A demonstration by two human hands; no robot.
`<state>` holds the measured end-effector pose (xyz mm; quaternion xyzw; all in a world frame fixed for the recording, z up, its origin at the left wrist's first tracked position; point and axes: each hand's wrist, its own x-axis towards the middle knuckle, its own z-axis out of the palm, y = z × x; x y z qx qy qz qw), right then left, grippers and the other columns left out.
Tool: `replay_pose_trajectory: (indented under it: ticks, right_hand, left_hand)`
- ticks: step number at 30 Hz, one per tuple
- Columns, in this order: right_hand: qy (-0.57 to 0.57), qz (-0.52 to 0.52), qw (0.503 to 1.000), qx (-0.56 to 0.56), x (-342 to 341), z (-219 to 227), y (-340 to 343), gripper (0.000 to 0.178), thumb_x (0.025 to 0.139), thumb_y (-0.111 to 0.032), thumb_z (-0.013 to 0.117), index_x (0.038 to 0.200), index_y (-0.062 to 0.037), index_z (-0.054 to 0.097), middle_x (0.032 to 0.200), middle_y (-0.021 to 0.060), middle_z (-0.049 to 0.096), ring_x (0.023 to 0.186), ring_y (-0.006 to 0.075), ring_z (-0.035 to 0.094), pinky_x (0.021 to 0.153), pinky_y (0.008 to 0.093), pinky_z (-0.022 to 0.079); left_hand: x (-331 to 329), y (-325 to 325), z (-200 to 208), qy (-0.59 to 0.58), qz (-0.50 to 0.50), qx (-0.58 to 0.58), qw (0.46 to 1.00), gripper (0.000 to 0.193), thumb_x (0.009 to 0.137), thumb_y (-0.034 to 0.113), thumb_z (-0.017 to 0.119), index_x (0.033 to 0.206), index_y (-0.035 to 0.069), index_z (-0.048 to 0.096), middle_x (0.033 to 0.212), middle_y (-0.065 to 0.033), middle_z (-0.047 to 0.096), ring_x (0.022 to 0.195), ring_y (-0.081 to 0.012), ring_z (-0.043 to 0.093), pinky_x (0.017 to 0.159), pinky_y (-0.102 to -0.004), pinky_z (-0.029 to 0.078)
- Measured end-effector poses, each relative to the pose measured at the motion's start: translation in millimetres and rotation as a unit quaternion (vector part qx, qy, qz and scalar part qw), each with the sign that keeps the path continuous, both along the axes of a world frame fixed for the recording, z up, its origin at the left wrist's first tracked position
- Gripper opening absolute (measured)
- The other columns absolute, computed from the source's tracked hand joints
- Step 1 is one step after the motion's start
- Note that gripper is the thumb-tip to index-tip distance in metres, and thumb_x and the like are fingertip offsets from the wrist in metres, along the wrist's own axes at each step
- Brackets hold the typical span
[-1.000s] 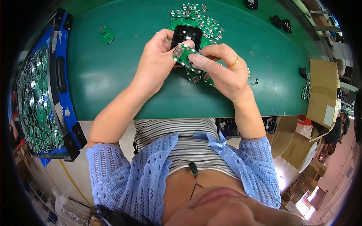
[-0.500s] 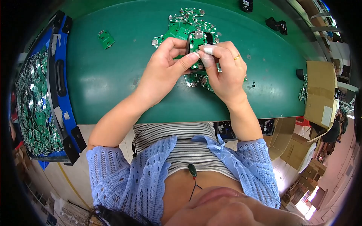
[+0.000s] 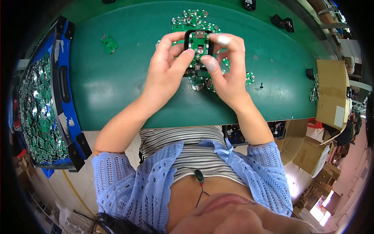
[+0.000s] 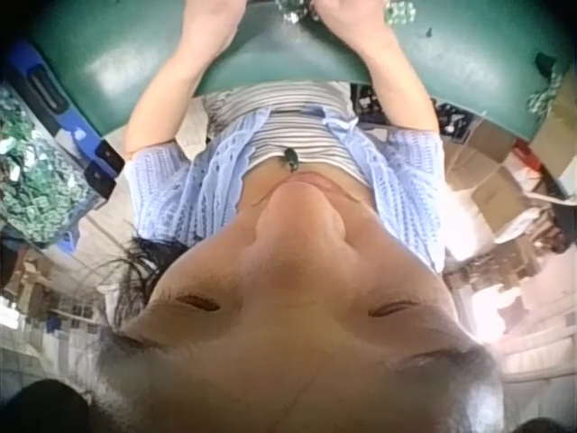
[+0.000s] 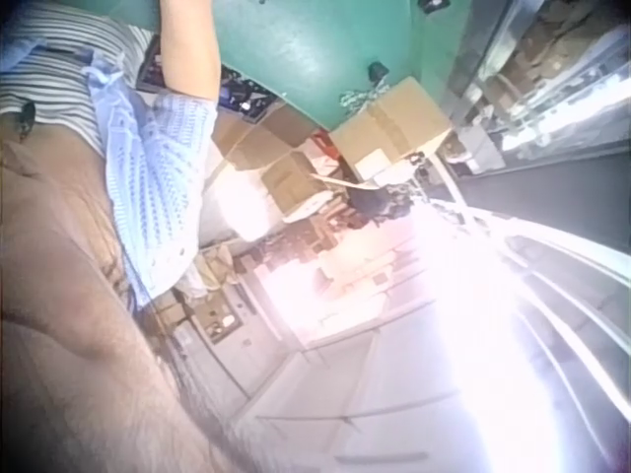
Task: The person assembles electronic components and plastic housings onto printed circuit boards by hand.
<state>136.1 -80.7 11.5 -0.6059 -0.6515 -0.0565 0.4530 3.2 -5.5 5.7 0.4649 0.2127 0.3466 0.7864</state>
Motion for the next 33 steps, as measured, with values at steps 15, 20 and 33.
replay_pose_trajectory:
  ticks: [15, 20, 33]
  right_hand:
    - [0.386, 0.084, 0.912, -0.109, 61, 15, 53, 0.033, 0.085, -0.007, 0.062, 0.114, -0.0007, 0.047, 0.104, 0.0057, 0.055, 0.096, 0.0107, 0.052, 0.085, 0.0251, 0.044]
    - [0.047, -0.304, 0.949, -0.063, 148, 3, 95, 0.059, 0.071, -0.024, 0.073, 0.121, -0.0067, 0.046, 0.115, 0.0174, 0.046, 0.101, 0.0306, 0.052, 0.087, 0.0384, 0.044]
    - [0.209, 0.062, 0.972, -0.088, 143, -10, 83, 0.015, 0.078, -0.005, 0.067, 0.087, -0.0052, 0.055, 0.117, 0.0119, 0.052, 0.097, 0.0214, 0.054, 0.086, 0.0309, 0.043]
  left_hand:
    - [70, 78, 9, 0.059, -0.006, 0.183, 0.981, 0.033, 0.087, 0.018, 0.059, 0.114, 0.002, 0.049, 0.092, -0.0101, 0.064, 0.075, -0.0196, 0.061, 0.065, -0.0294, 0.049]
    - [135, 173, -28, 0.313, 0.165, 0.379, 0.855, 0.028, 0.083, 0.024, 0.058, 0.098, 0.0, 0.06, 0.085, -0.017, 0.066, 0.082, -0.0272, 0.065, 0.074, -0.0363, 0.049]
    - [118, 142, 9, 0.229, 0.032, 0.323, 0.918, 0.046, 0.09, 0.036, 0.055, 0.116, -0.001, 0.048, 0.083, -0.0092, 0.057, 0.068, -0.0164, 0.058, 0.055, -0.0275, 0.047]
